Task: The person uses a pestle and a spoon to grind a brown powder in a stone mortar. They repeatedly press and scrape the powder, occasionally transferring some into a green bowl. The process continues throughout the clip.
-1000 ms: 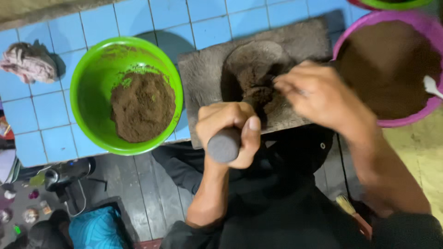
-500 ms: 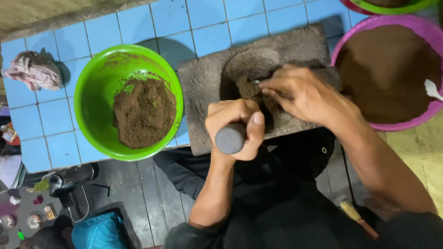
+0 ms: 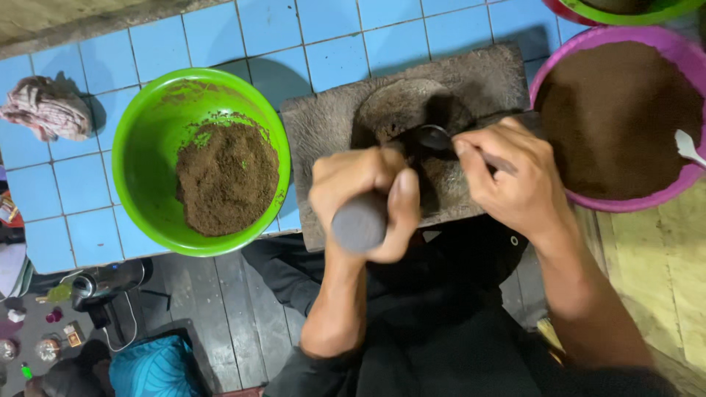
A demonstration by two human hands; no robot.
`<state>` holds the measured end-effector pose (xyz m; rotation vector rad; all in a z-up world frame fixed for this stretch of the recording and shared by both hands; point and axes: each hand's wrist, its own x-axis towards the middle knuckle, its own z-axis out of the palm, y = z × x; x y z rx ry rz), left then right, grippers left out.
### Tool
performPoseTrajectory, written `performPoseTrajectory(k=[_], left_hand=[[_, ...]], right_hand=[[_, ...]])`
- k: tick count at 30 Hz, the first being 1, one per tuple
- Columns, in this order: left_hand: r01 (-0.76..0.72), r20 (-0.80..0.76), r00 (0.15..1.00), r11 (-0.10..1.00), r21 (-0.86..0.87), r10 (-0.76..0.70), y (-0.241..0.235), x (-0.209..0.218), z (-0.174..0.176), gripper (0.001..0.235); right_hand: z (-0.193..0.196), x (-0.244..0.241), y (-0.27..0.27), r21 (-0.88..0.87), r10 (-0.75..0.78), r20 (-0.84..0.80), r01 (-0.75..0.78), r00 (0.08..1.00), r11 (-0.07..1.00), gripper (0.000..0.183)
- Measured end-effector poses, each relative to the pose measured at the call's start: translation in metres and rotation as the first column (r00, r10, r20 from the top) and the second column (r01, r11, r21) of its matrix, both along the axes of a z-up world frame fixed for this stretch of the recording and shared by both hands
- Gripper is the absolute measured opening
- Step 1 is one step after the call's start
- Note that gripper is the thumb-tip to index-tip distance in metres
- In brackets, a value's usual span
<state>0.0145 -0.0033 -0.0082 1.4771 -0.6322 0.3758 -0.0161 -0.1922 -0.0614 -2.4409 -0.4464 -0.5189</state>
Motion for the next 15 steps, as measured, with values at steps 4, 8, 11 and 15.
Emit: performPoseTrajectory(k=[4,8,11,15], left_hand=[[0.066,0.001,0.998,0.989,-0.133,-0.066,0.001,-0.002,0.007,0.036],[0.06,-0.083,0.995,0.994,0.096,-0.052,-0.009,0.009,-0.006,0.031],[0.117,-0.086,0.99,0.991,0.069,-0.111,-0.011,0.004,0.008,0.029],[0.095,-0.078,0.993,0.994,0.049,-0.091,-0.013,0.009,0.005,0.032]], right_hand=[[-0.001,-0.002,-0.002,0.048,-0.098,0.012,0.097,0.995,0.994,0.01],[0.002,0.0,-0.001,0.061,-0.116,0.024,0.114,0.993,0.992,0.009],[0.002,-0.004,-0.003,0.066,-0.136,-0.002,0.135,0.991,0.989,0.009],[0.003,-0.002,-0.002,0.15,-0.209,-0.084,0.22,0.974,0.964,0.009]])
